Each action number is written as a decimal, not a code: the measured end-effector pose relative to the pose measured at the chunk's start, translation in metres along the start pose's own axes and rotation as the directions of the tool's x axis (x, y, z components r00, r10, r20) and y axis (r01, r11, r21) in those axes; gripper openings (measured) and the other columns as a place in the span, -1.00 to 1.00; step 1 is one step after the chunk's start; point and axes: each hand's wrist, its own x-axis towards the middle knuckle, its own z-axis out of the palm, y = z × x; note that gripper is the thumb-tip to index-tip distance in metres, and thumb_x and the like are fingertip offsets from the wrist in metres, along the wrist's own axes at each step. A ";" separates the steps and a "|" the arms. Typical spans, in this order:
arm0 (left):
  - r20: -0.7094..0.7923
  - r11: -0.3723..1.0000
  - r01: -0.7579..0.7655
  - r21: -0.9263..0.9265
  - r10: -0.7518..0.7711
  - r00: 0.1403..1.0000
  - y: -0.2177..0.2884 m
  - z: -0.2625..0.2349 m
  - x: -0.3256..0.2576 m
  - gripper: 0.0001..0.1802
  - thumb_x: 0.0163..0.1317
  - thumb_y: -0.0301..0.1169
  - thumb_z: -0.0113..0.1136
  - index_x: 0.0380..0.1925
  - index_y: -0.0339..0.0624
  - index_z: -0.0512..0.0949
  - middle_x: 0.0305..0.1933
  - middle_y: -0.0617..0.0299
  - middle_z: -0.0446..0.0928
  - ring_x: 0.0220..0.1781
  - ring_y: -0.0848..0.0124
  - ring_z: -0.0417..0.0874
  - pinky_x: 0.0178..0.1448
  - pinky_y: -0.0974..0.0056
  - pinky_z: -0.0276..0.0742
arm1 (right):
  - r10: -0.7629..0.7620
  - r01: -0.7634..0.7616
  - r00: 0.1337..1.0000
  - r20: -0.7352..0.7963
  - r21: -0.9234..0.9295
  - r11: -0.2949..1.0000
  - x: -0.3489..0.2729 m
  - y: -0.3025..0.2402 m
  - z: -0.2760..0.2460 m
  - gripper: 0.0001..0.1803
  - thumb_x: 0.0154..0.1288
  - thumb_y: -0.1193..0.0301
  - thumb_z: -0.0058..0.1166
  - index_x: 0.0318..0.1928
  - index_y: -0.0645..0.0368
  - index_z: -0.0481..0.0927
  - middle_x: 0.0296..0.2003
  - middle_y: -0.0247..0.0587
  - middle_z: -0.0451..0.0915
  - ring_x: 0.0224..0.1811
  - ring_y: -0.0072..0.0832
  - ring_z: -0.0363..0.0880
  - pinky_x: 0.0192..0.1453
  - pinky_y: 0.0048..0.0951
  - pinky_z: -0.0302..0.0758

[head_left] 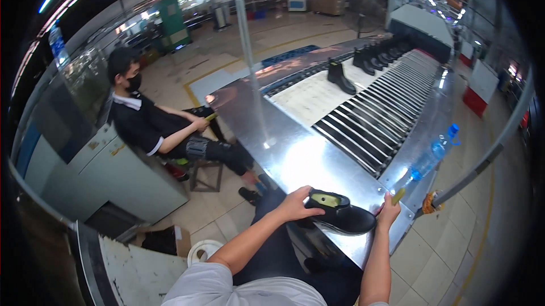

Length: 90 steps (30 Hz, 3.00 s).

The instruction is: Cleaning and polishing black boots at a factory workstation.

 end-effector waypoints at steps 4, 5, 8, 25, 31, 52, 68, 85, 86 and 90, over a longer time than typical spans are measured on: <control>0.188 0.879 0.228 -0.419 -0.162 0.969 0.003 0.012 -0.007 -0.36 0.10 -0.25 0.62 0.14 -0.28 0.61 0.06 0.16 0.72 0.10 0.41 0.68 0.26 0.27 0.54 | -0.013 0.037 0.984 0.178 -0.129 0.991 0.024 0.005 0.028 -0.70 0.41 0.22 0.29 -0.22 0.21 0.57 -0.66 -0.39 0.41 -0.73 -0.58 0.37 -0.66 -0.49 0.32; 0.186 0.852 0.190 -0.487 -0.111 0.976 0.001 0.017 -0.008 -0.36 0.09 -0.28 0.63 0.15 -0.28 0.61 0.05 0.17 0.74 0.09 0.44 0.68 0.26 0.29 0.55 | -0.001 0.014 0.965 0.263 -0.047 0.999 0.027 0.010 0.031 -0.69 0.40 0.21 0.30 -0.21 0.21 0.57 -0.65 -0.39 0.42 -0.73 -0.59 0.37 -0.65 -0.49 0.32; 0.092 0.899 0.190 -0.395 -0.167 0.982 0.006 0.029 -0.015 -0.37 0.02 -0.22 0.66 0.07 -0.28 0.66 -0.03 0.12 0.75 -0.02 0.39 0.74 0.16 0.27 0.60 | 0.027 -0.046 0.981 0.192 0.094 0.994 0.033 0.019 0.028 -0.71 0.41 0.24 0.29 -0.18 0.22 0.56 -0.64 -0.38 0.41 -0.72 -0.58 0.37 -0.64 -0.49 0.34; -0.720 0.872 0.487 -0.053 -0.371 0.586 0.106 -0.136 -0.164 -0.39 -0.05 -0.14 0.67 -0.06 -0.30 0.72 -0.18 0.00 0.78 -0.13 0.29 0.80 0.00 0.18 0.67 | 0.048 -0.077 0.972 0.231 0.119 0.990 0.024 0.020 0.037 -0.73 0.42 0.27 0.28 -0.12 0.19 0.56 -0.65 -0.39 0.39 -0.73 -0.55 0.37 -0.64 -0.44 0.38; -0.946 0.679 0.692 0.245 0.325 0.016 0.215 -0.248 -0.269 -0.39 -0.07 -0.08 0.68 -0.29 -0.47 0.69 -0.31 -0.09 0.75 -0.26 0.23 0.78 -0.09 0.12 0.66 | 0.070 -0.083 0.970 0.234 0.048 0.995 0.041 0.023 0.013 -0.69 0.43 0.17 0.32 -0.17 0.17 0.63 -0.64 -0.45 0.34 -0.67 -0.62 0.30 -0.59 -0.48 0.40; -0.687 0.012 0.697 -0.717 0.157 -0.710 0.419 -0.419 -0.744 0.04 0.06 -0.04 0.60 0.42 -0.40 0.33 0.42 -0.17 0.45 0.42 -0.11 0.45 0.50 -0.14 0.34 | 0.027 -0.016 0.968 0.248 -0.046 0.999 0.028 0.035 0.016 -0.72 0.48 0.25 0.23 -0.12 0.25 0.61 -0.62 -0.45 0.37 -0.64 -0.65 0.34 -0.52 -0.55 0.39; -0.606 0.664 0.742 0.095 -0.553 0.572 -0.054 -0.140 -0.209 -0.29 0.36 -0.10 0.32 0.40 -0.18 0.39 0.61 -0.10 0.19 0.63 -0.01 0.19 0.63 0.00 0.12 | 0.004 -0.010 0.956 0.295 0.020 1.000 0.017 0.014 0.021 -0.77 0.50 0.29 0.19 -0.13 0.23 0.59 -0.62 -0.45 0.34 -0.63 -0.66 0.32 -0.51 -0.54 0.40; -0.172 0.506 0.694 0.512 -0.731 0.660 -0.127 -0.007 -0.040 -0.40 0.26 -0.08 0.19 0.16 -0.31 0.58 0.36 -0.16 0.44 0.45 -0.16 0.38 0.40 -0.45 0.26 | 0.019 -0.024 0.997 -0.068 -0.075 0.997 0.021 0.014 0.046 -0.75 0.52 0.23 0.18 -0.19 0.16 0.53 -0.67 -0.50 0.27 -0.76 -0.70 0.18 -0.70 -0.55 0.21; -0.127 0.521 0.693 0.499 -0.746 0.653 -0.129 -0.010 -0.040 -0.44 0.24 -0.11 0.19 0.10 -0.32 0.63 0.28 -0.16 0.52 0.40 -0.17 0.44 0.39 -0.44 0.29 | -0.064 0.059 0.997 -0.048 -0.089 0.994 0.017 0.016 0.046 -0.73 0.52 0.21 0.18 -0.20 0.15 0.52 -0.67 -0.50 0.26 -0.75 -0.71 0.17 -0.70 -0.56 0.20; -0.037 0.532 0.658 0.533 -0.763 0.646 -0.137 -0.021 -0.034 -0.53 0.20 -0.16 0.19 -0.09 -0.33 0.74 0.08 -0.18 0.67 0.24 -0.19 0.60 0.35 -0.42 0.39 | -0.087 0.087 0.996 0.018 0.035 0.996 0.013 0.014 0.043 -0.69 0.53 0.14 0.15 -0.22 0.14 0.53 -0.66 -0.51 0.27 -0.72 -0.69 0.21 -0.64 -0.57 0.22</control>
